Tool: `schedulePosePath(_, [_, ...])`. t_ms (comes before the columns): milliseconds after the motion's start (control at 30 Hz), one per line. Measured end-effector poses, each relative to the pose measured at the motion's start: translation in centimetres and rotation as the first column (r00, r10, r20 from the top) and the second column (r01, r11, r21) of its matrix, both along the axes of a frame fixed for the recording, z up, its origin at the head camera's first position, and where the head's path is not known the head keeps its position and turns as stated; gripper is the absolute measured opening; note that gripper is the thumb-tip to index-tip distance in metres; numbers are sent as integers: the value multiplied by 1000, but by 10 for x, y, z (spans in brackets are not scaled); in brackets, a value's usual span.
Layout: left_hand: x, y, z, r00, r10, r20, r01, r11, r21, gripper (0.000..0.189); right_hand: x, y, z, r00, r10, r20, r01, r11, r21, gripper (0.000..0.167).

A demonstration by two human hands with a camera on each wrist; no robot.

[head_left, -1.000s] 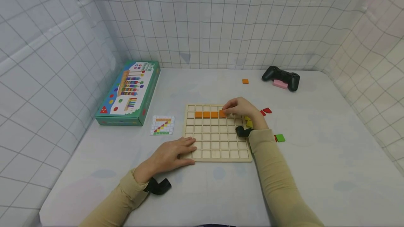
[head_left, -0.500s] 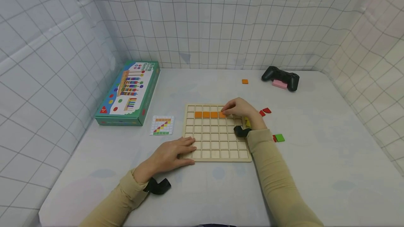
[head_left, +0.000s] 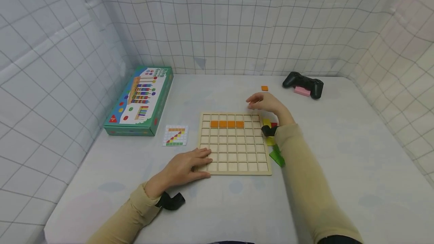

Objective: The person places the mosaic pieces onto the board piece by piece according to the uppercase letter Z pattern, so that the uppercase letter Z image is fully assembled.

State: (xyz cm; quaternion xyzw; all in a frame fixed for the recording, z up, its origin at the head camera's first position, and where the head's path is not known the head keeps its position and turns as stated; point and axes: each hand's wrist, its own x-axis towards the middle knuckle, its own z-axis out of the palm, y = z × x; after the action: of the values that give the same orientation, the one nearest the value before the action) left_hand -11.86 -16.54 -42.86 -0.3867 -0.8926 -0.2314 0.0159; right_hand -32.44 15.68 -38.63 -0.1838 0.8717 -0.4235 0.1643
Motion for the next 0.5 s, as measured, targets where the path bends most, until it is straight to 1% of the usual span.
schedulePosePath(100, [1, 0, 0, 1000, 4, 3, -4, 1000, 0, 49, -10, 9, 0, 998, -57, -1, 57, 998, -4, 38])
schedulePosePath(133, [1, 0, -1, 1000, 5, 5, -5, 1000, -1, 49, -13, 12, -1, 996, -87, 3, 87, 996, -2, 38])
schedulePosePath(267, [2, 1, -1, 1000, 5, 7, -5, 1000, -1, 50, -23, 20, -8, 983, -180, 22, 180, 984, -16, 44])
schedulePosePath(500, [1, 1, -2, 1000, 6, 9, -6, 1000, -1, 49, -36, 32, -19, 962, -270, 24, 271, 963, -9, 51])
